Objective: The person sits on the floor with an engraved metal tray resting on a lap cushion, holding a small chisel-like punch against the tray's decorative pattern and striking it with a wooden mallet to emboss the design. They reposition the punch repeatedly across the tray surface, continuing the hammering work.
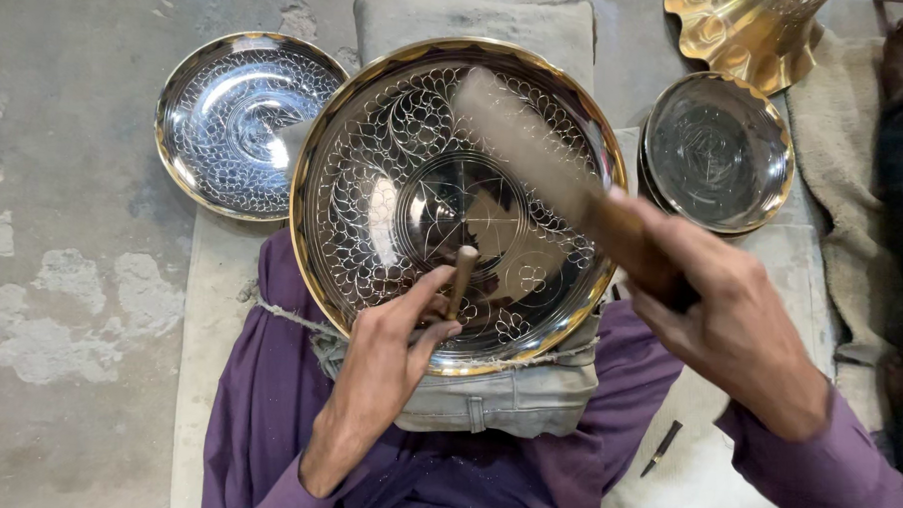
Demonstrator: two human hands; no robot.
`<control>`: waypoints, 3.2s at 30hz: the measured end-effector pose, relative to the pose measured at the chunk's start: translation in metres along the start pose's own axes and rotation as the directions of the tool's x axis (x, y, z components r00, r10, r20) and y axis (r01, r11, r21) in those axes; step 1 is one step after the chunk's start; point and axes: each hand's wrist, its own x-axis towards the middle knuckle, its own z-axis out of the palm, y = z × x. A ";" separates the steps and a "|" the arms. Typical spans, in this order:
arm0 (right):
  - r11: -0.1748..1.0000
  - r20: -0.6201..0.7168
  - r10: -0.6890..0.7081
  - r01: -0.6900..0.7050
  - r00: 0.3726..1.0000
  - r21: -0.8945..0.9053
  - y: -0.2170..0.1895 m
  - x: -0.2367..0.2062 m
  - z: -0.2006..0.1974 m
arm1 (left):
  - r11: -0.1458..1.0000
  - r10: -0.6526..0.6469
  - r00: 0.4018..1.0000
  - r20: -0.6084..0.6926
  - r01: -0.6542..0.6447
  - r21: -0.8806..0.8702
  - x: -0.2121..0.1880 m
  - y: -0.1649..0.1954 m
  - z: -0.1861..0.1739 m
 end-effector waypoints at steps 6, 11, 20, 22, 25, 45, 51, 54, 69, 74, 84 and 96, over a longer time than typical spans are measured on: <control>0.974 -0.113 0.170 -0.149 0.979 0.172 -0.009 -0.045 0.016 | 0.995 -0.074 0.977 0.200 0.060 0.077 0.015 0.013 -0.011; 0.945 -0.090 0.326 -0.325 0.941 0.027 -0.004 -0.084 0.042 | 0.996 -0.053 0.939 0.339 0.025 0.087 0.025 0.025 -0.021; 0.870 -0.189 0.465 -0.407 0.865 0.279 -0.017 -0.156 0.081 | 0.968 0.173 0.856 0.488 -0.240 0.078 0.035 0.017 -0.024; 0.882 -0.196 0.445 -0.390 0.874 0.264 -0.019 -0.168 0.088 | 0.965 0.183 0.844 0.504 -0.253 0.073 0.037 0.015 -0.024; 0.893 -0.264 0.440 -0.387 0.858 0.229 -0.021 -0.180 0.100 | 0.977 0.124 0.847 0.516 -0.196 0.086 0.039 0.013 -0.023; 0.829 -0.281 0.542 -0.449 0.792 0.334 -0.019 -0.214 0.137 | 0.929 0.214 0.745 0.632 -0.356 0.105 0.046 0.021 -0.027; 0.607 0.066 0.790 -0.792 0.610 0.063 -0.017 -0.205 0.118 | 0.891 0.306 0.799 0.517 -0.432 0.140 0.039 0.013 -0.027; 0.873 -0.172 0.456 -0.401 0.873 0.277 -0.010 -0.190 0.100 | 0.976 0.033 0.928 0.370 -0.109 0.187 0.026 0.006 -0.027; 0.954 -0.140 0.286 -0.267 0.948 0.140 0.002 -0.069 0.026 | 0.998 -0.026 0.990 0.138 0.017 0.064 0.011 -0.009 -0.016; 0.979 -0.044 0.198 -0.200 0.979 -0.041 -0.002 -0.035 0.005 | 0.999 -0.036 0.992 0.123 0.036 0.002 0.009 -0.005 -0.018; 0.958 0.041 -0.036 0.047 0.999 -0.284 -0.016 0.012 -0.004 | 0.994 -0.092 0.996 0.017 0.093 -0.056 -0.001 -0.002 -0.013; 0.946 0.080 -0.228 0.240 0.970 -0.218 -0.006 0.036 0.005 | 0.944 -0.329 0.941 -0.079 0.331 0.017 -0.005 -0.002 -0.008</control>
